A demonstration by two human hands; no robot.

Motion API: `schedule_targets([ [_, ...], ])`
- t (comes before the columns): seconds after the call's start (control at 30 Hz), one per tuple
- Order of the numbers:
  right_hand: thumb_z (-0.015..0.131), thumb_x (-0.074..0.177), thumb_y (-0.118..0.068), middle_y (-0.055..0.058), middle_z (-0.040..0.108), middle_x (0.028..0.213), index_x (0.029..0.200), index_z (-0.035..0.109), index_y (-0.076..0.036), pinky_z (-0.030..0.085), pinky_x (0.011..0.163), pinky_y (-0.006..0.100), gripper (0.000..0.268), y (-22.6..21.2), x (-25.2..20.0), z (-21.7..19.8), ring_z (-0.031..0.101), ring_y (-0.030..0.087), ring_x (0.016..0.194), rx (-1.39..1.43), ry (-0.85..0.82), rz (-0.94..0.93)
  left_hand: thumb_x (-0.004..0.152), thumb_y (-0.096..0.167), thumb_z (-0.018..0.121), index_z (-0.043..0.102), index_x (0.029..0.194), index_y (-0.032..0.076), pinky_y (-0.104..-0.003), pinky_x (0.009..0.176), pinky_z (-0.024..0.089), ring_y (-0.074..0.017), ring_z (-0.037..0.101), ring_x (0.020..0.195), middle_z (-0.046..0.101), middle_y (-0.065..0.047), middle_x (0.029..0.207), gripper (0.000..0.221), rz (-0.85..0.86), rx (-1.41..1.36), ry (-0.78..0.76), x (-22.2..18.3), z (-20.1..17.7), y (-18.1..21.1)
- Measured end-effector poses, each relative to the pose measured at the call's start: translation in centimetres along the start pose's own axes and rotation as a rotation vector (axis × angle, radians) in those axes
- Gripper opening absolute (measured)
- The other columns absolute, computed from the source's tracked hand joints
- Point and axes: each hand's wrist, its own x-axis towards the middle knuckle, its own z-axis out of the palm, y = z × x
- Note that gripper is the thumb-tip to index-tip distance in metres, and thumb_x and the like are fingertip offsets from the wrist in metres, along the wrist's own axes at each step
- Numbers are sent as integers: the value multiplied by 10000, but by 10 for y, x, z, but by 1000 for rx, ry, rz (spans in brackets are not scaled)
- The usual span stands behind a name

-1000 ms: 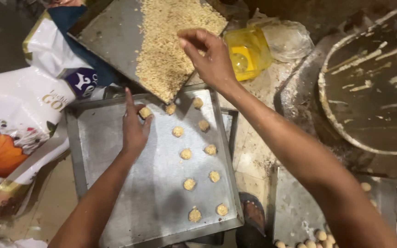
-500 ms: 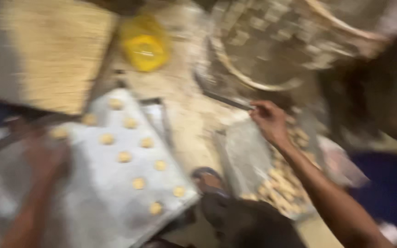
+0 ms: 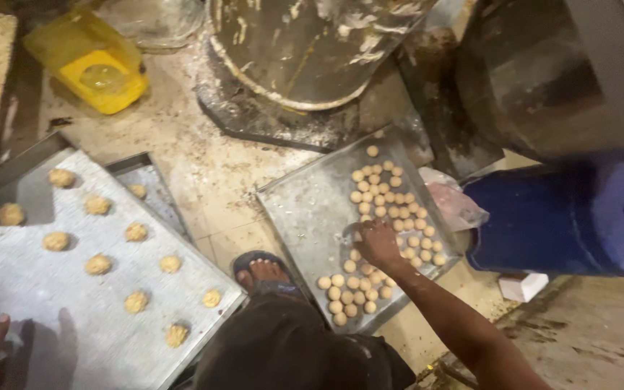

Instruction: The person picks up small dough balls, sometimes dipping them in a yellow liquid container, and arranges them in rows on metal trays placed on the floor.

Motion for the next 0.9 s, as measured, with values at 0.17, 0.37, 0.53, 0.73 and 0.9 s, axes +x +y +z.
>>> schedule_targets([
  [0.17,815,746,-281,105,725,1029,1097,746,-143,498,906,500,383,-16,16,-20,671,323,1013,46,-10,-45,910,151,574,376,1523,151,-436,1065,518,-345,595,1256,574,-173,1386,644,220,-53,59,6,-20,19],
  [0.37,801,839,-151,-19,682,1115,1017,710,-41,589,902,323,229,-132,108,-99,688,153,1033,1379,-271,68,895,179,534,430,1472,185,-450,1009,503,-317,608,1226,633,-138,1331,586,240,-134,205,-25,-120,18],
  [0.53,705,918,-102,101,720,1179,1279,621,0,535,1027,331,385,-252,223,-143,678,214,1128,1660,-561,-69,923,299,541,402,1545,196,-478,1065,414,-304,533,1306,594,-153,1369,645,163,-84,209,-20,-168,54],
  [0.73,604,977,-39,129,689,1245,1346,595,22,567,1049,309,374,-351,377,-179,672,225,1151,1592,-572,-282,914,297,559,462,1471,137,-497,1042,428,-303,550,1292,616,-146,1328,587,133,-167,302,-29,-180,60],
  [0.9,717,888,-124,153,735,1078,1165,719,-63,565,841,422,283,-399,478,-164,715,310,973,334,28,-761,880,305,597,490,1469,119,-497,1001,449,-319,565,1258,621,-169,1296,627,119,-188,314,-20,-165,49],
])
